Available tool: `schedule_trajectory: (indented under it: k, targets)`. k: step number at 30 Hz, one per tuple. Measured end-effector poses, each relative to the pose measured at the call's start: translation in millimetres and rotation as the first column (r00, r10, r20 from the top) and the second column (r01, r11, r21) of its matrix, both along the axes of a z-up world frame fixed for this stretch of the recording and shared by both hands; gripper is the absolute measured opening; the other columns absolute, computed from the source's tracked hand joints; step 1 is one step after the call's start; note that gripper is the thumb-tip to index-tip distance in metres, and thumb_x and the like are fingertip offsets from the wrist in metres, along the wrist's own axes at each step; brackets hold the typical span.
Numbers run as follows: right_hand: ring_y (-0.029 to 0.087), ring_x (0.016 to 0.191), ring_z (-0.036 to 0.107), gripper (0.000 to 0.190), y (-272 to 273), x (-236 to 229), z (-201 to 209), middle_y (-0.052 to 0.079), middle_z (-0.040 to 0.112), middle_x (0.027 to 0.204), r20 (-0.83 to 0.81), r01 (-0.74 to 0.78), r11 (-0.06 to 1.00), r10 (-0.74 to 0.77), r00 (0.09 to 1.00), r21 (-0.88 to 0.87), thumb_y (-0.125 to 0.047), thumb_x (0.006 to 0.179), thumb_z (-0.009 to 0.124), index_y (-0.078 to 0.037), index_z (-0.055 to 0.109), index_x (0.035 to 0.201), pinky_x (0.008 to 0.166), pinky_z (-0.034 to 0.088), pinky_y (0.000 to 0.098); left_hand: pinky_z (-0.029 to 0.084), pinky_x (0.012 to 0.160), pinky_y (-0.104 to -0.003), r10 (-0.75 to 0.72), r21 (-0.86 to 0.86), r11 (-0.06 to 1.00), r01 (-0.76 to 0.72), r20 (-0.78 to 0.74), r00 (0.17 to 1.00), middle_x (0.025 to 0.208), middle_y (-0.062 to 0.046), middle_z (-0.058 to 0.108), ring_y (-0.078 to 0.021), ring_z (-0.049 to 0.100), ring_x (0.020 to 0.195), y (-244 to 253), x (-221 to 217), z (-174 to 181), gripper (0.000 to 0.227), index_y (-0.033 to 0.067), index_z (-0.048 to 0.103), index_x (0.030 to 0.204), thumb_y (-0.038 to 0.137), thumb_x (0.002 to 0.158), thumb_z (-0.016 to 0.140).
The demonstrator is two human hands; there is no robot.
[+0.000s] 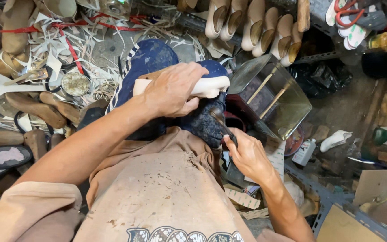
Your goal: The person sits on the floor and uses a curved metal tool to scrape and shape the sole and edges of a beige slip-on shoe. They repeatedly rotate the shoe, scrape different areas of the sole, and occasionally inspect the work before continuing to shape the shoe.
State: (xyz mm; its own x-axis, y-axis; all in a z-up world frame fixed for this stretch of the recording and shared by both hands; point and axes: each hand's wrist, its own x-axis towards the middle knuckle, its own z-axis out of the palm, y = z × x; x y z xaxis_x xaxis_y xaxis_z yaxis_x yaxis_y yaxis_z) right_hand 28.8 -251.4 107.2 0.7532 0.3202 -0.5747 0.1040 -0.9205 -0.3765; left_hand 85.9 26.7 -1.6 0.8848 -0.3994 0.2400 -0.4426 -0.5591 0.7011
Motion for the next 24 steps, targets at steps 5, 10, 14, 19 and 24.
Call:
schedule_trajectory:
  k: [5, 10, 14, 19, 24]
  targets:
    - [0.043, 0.092, 0.070, 0.033, 18, 11, 1, 0.014, 0.067, 0.096, 0.124, -0.147, 0.978, 0.165, 0.978, -0.146, -0.036, 0.102, 0.052, -0.016, 0.059, 0.127, 0.074, 0.055, 0.0558, 0.033, 0.114, -0.065, -0.065, 0.069, 0.995, 0.067, -0.028, 0.997, 0.112, -0.016, 0.060, -0.0402, 0.057, 0.124, 9, -2, 17, 0.053, 0.0081, 0.053, 0.136, 0.030, 0.090, 0.066]
    - [0.040, 0.103, 0.068, 0.041, 31, 23, 8, 0.017, 0.067, 0.106, 0.259, -0.317, 0.929, 0.360, 0.896, -0.192, -0.020, 0.106, 0.048, -0.004, 0.051, 0.143, 0.090, 0.055, 0.0517, 0.034, 0.116, -0.060, -0.058, 0.089, 0.994, 0.064, -0.070, 0.996, 0.122, -0.016, 0.060, -0.0372, 0.052, 0.134, 6, -14, 19, 0.053, 0.0106, 0.048, 0.144, 0.034, 0.098, 0.057]
    - [0.039, 0.089, 0.069, 0.042, 30, 23, 9, 0.013, 0.065, 0.098, 0.229, -0.307, 0.914, 0.369, 0.901, -0.267, -0.026, 0.101, 0.051, -0.008, 0.053, 0.139, 0.075, 0.056, 0.0524, 0.034, 0.116, -0.056, -0.020, 0.177, 0.984, 0.015, 0.028, 0.999, 0.133, -0.015, 0.057, -0.0328, 0.049, 0.136, 2, -26, 11, 0.055, 0.0108, 0.044, 0.148, 0.034, 0.099, 0.055]
    - [0.040, 0.078, 0.071, 0.038, 30, 6, 12, 0.011, 0.064, 0.091, 0.225, -0.318, 0.895, 0.395, 0.891, -0.311, -0.034, 0.103, 0.048, -0.011, 0.055, 0.132, 0.066, 0.056, 0.0547, 0.036, 0.113, -0.057, 0.015, 0.208, 0.978, -0.035, 0.098, 0.995, 0.131, -0.015, 0.057, -0.0333, 0.052, 0.131, -2, -24, -4, 0.058, 0.0079, 0.043, 0.147, 0.030, 0.096, 0.061]
    - [0.039, 0.096, 0.072, 0.043, 39, -4, 26, 0.010, 0.068, 0.102, 0.073, -0.285, 0.933, 0.308, 0.949, -0.220, -0.032, 0.098, 0.053, -0.014, 0.054, 0.137, 0.074, 0.058, 0.0555, 0.044, 0.106, -0.059, 0.002, 0.052, 0.999, -0.005, 0.057, 0.998, 0.122, -0.021, 0.061, -0.0400, 0.058, 0.122, 5, -11, -12, 0.052, 0.0034, 0.049, 0.140, 0.029, 0.096, 0.061]
